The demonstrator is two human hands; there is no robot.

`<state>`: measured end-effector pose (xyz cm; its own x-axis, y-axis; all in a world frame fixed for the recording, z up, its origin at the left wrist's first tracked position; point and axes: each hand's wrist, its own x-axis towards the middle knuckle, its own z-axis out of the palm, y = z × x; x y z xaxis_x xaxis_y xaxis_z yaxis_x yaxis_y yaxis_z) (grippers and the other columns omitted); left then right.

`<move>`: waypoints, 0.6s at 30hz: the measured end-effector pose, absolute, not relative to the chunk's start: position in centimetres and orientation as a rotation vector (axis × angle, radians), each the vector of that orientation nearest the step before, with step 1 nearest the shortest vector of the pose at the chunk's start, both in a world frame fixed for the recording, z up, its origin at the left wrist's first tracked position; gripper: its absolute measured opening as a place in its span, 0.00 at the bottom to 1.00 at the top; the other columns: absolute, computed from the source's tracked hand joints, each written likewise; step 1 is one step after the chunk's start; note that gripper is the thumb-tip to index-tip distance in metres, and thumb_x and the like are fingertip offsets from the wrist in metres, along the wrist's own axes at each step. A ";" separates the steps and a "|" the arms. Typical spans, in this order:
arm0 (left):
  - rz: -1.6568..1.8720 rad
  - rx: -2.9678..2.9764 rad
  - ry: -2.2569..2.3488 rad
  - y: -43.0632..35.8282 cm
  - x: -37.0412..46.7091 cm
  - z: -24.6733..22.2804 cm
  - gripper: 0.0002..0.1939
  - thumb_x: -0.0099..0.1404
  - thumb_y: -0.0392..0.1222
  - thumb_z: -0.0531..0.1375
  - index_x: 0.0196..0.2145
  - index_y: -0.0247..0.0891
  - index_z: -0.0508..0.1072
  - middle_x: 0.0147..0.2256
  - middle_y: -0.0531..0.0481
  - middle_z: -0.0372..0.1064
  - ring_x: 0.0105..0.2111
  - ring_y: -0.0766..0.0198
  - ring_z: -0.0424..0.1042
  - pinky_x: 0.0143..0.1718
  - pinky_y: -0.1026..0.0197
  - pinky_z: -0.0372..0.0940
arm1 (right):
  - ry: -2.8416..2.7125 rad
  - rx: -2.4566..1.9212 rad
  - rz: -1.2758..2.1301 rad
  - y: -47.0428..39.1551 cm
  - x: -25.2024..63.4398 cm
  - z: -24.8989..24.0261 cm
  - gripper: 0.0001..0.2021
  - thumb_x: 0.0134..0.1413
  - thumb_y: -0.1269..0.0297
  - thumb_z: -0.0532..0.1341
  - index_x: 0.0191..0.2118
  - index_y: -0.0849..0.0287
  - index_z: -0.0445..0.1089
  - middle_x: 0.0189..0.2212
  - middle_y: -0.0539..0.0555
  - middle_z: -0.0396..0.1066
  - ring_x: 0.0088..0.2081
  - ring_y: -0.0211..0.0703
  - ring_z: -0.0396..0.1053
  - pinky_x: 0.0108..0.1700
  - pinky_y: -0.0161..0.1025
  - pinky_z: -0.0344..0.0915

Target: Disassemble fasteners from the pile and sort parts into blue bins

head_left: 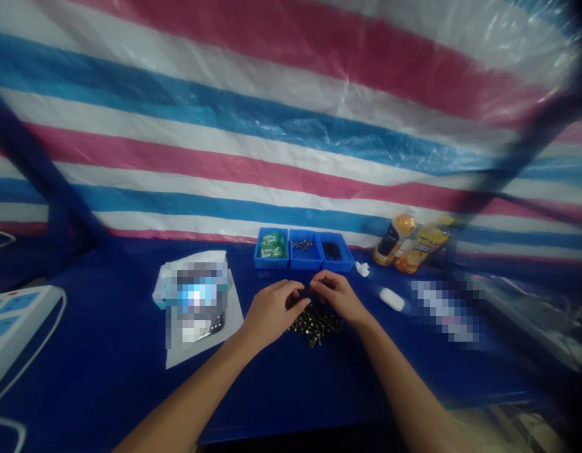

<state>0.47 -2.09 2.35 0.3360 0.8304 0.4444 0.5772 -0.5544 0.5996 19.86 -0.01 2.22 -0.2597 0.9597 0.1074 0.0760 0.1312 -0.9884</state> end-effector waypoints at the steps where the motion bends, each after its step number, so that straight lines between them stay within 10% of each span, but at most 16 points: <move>1: 1.059 2.282 1.246 -2.1 0.5 2.3 0.07 0.64 0.44 0.60 0.40 0.44 0.74 0.32 0.53 0.72 0.31 0.63 0.71 0.33 0.62 0.64 | -1.520 -1.056 1.261 -0.1 19.7 2.3 0.13 0.50 0.52 0.65 0.32 0.58 0.70 0.26 0.49 0.69 0.23 0.34 0.60 0.25 0.34 0.57; 18: 1.135 2.248 1.239 -2.2 0.4 2.8 0.06 0.66 0.39 0.56 0.36 0.41 0.73 0.29 0.53 0.70 0.27 0.66 0.68 0.31 0.63 0.62 | -1.632 -1.023 1.279 -0.4 19.6 2.7 0.13 0.55 0.52 0.61 0.35 0.58 0.73 0.29 0.50 0.69 0.26 0.34 0.60 0.29 0.34 0.56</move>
